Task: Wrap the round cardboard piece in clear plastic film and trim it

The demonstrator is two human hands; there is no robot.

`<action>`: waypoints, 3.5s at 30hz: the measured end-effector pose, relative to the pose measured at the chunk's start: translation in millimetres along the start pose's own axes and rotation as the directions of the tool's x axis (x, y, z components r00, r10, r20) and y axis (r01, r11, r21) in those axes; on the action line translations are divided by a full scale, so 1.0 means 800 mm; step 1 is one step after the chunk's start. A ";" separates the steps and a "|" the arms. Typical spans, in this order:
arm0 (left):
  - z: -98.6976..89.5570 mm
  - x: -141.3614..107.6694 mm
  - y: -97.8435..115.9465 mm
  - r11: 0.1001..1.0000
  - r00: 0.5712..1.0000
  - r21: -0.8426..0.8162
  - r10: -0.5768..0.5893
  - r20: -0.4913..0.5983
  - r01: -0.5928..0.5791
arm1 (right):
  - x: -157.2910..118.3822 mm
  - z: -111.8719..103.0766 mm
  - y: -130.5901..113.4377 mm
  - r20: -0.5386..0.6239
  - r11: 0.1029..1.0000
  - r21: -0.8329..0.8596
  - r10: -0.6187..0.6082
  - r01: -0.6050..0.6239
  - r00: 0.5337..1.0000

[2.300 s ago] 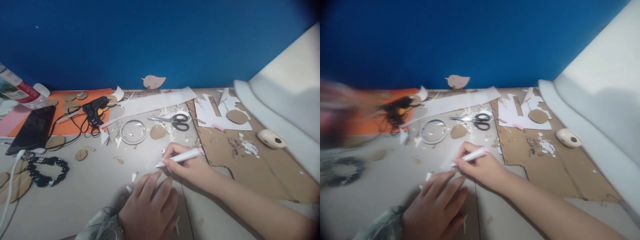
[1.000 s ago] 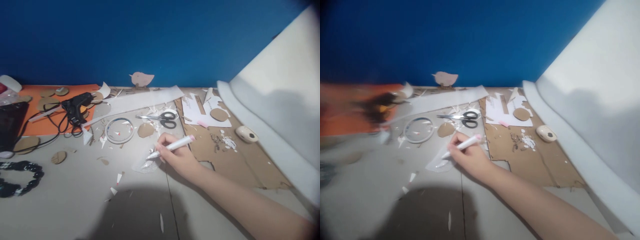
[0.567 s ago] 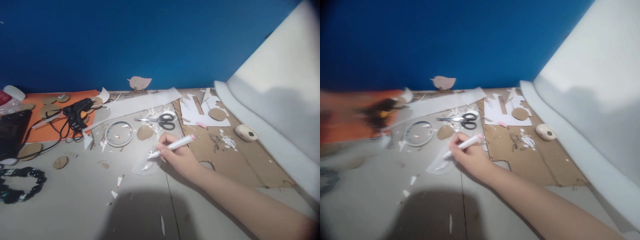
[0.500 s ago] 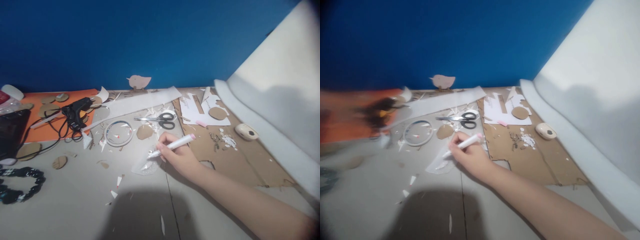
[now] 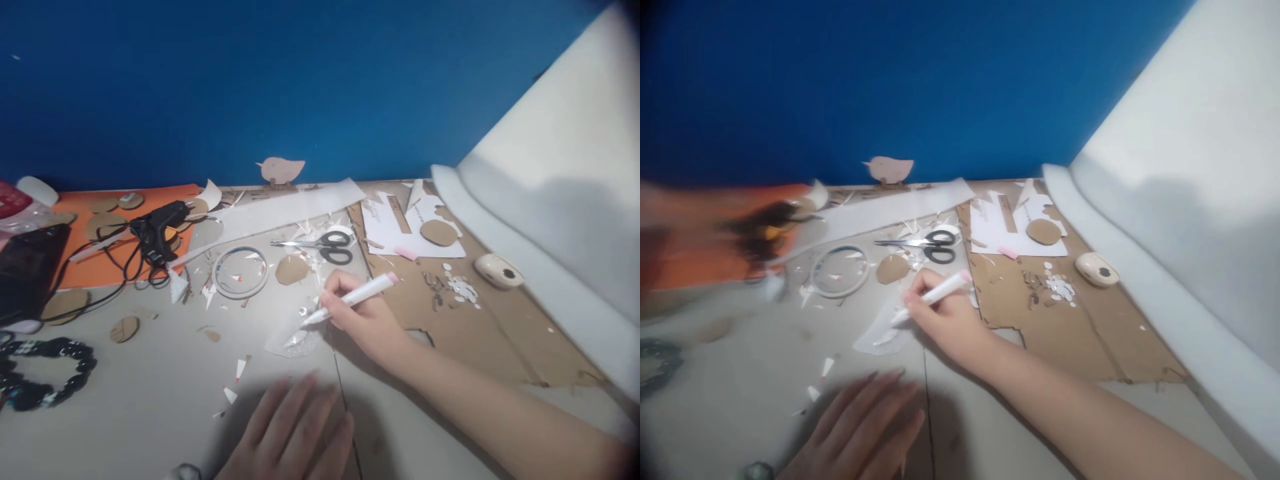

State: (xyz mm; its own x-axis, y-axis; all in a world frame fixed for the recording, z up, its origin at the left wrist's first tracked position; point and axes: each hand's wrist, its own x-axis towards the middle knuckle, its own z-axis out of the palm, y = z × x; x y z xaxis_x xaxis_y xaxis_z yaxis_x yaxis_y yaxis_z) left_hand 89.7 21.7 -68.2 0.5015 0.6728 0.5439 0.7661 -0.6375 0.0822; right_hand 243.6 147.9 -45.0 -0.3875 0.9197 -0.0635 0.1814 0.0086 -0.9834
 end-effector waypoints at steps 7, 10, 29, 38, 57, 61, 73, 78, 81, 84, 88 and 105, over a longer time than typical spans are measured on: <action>0.011 0.002 -0.010 0.996 0.999 0.078 -0.037 -0.026 0.038 | -0.002 0.004 -0.001 0.183 0.996 -0.039 0.080 -0.074 0.980; 0.013 -0.002 -0.008 0.995 0.999 0.090 -0.052 -0.012 0.053 | -0.004 0.004 -0.002 0.200 0.993 -0.066 0.106 -0.094 0.974; 0.003 0.002 -0.008 0.994 0.989 0.108 -0.051 0.142 0.035 | -0.006 0.003 -0.015 0.288 0.970 -0.228 0.155 -0.090 0.945; -0.009 0.006 -0.020 0.992 0.964 0.101 0.047 0.262 -0.076 | -0.006 0.003 -0.009 0.279 0.955 -0.291 0.136 -0.051 0.951; -0.012 0.010 -0.017 0.994 0.961 0.112 -0.034 0.273 0.003 | -0.006 0.000 -0.008 0.308 0.939 -0.343 0.104 0.009 0.946; -0.015 0.013 -0.017 0.994 0.958 0.113 -0.032 0.283 0.000 | -0.005 0.000 -0.008 0.308 0.934 -0.356 0.087 0.030 0.948; -0.014 0.014 -0.014 0.998 0.959 0.042 -0.054 0.278 0.044 | -0.007 -0.002 -0.013 0.290 0.925 -0.376 0.057 0.059 0.955; -0.015 0.013 -0.013 0.995 0.951 0.058 -0.100 0.293 0.087 | -0.007 -0.003 -0.014 0.291 0.925 -0.375 0.051 0.065 0.955; -0.016 0.015 -0.014 0.996 0.952 0.056 -0.083 0.296 0.069 | -0.007 -0.002 -0.015 0.286 0.921 -0.383 0.049 0.068 0.957; -0.017 0.017 -0.015 0.998 0.947 0.049 -0.061 0.315 0.048 | -0.007 -0.002 -0.015 0.285 0.919 -0.386 0.039 0.078 0.958; -0.017 0.016 -0.014 0.998 0.946 0.041 -0.057 0.318 0.046 | -0.007 -0.004 -0.014 0.282 0.925 -0.372 0.032 0.079 0.959; -0.018 0.014 -0.014 0.997 0.903 0.018 -0.076 0.422 0.076 | -0.005 -0.009 -0.005 0.212 0.920 -0.365 -0.070 0.146 0.975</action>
State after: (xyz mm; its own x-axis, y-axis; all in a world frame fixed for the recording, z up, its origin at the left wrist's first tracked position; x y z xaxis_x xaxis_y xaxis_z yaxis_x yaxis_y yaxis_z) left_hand 80.6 30.9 -51.1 0.5644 0.8148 0.1323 0.8090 -0.5778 0.1080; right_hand 250.4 147.3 -39.4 -0.5822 0.8125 -0.0289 0.4403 0.2852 -0.8514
